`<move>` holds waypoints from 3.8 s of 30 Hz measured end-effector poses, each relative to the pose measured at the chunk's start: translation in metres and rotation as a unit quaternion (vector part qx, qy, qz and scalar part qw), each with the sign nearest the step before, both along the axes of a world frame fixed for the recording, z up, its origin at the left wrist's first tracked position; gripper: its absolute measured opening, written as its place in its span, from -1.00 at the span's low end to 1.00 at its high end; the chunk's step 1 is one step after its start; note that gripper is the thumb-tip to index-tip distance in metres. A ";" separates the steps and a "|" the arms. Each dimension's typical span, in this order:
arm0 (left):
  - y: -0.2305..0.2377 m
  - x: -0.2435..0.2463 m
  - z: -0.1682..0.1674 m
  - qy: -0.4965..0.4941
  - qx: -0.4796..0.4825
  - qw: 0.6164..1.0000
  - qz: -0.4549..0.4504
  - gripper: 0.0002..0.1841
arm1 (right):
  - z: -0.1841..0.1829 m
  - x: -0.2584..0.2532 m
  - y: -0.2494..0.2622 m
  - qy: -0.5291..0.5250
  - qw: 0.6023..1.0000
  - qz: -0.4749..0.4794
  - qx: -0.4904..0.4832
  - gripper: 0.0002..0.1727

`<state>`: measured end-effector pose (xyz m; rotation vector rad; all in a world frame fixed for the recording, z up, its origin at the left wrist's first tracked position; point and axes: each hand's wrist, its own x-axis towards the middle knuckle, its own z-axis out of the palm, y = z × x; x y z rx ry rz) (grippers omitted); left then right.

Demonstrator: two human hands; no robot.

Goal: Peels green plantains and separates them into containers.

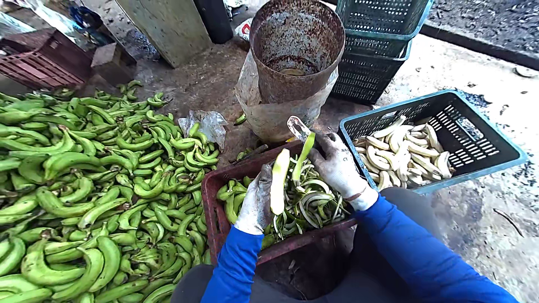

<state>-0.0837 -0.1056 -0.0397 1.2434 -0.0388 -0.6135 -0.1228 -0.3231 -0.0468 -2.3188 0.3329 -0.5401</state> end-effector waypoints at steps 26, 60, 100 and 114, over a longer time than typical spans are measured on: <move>-0.002 0.017 -0.008 -0.064 -0.047 0.966 0.245 -0.59 | -0.019 -0.057 0.073 0.025 0.977 0.190 0.092 -0.47; 0.024 0.009 0.008 -0.015 -0.048 0.985 -0.164 -0.61 | -0.007 -0.005 0.005 0.054 0.982 0.175 0.037 -0.58; 0.024 0.015 0.001 0.020 -0.196 0.966 -0.165 -0.34 | -0.012 -0.004 -0.020 0.122 0.986 0.080 0.077 -0.49; 0.020 0.020 -0.010 0.060 -0.253 0.958 -0.123 -0.66 | -0.015 -0.027 0.007 -0.079 0.964 0.253 0.003 -0.59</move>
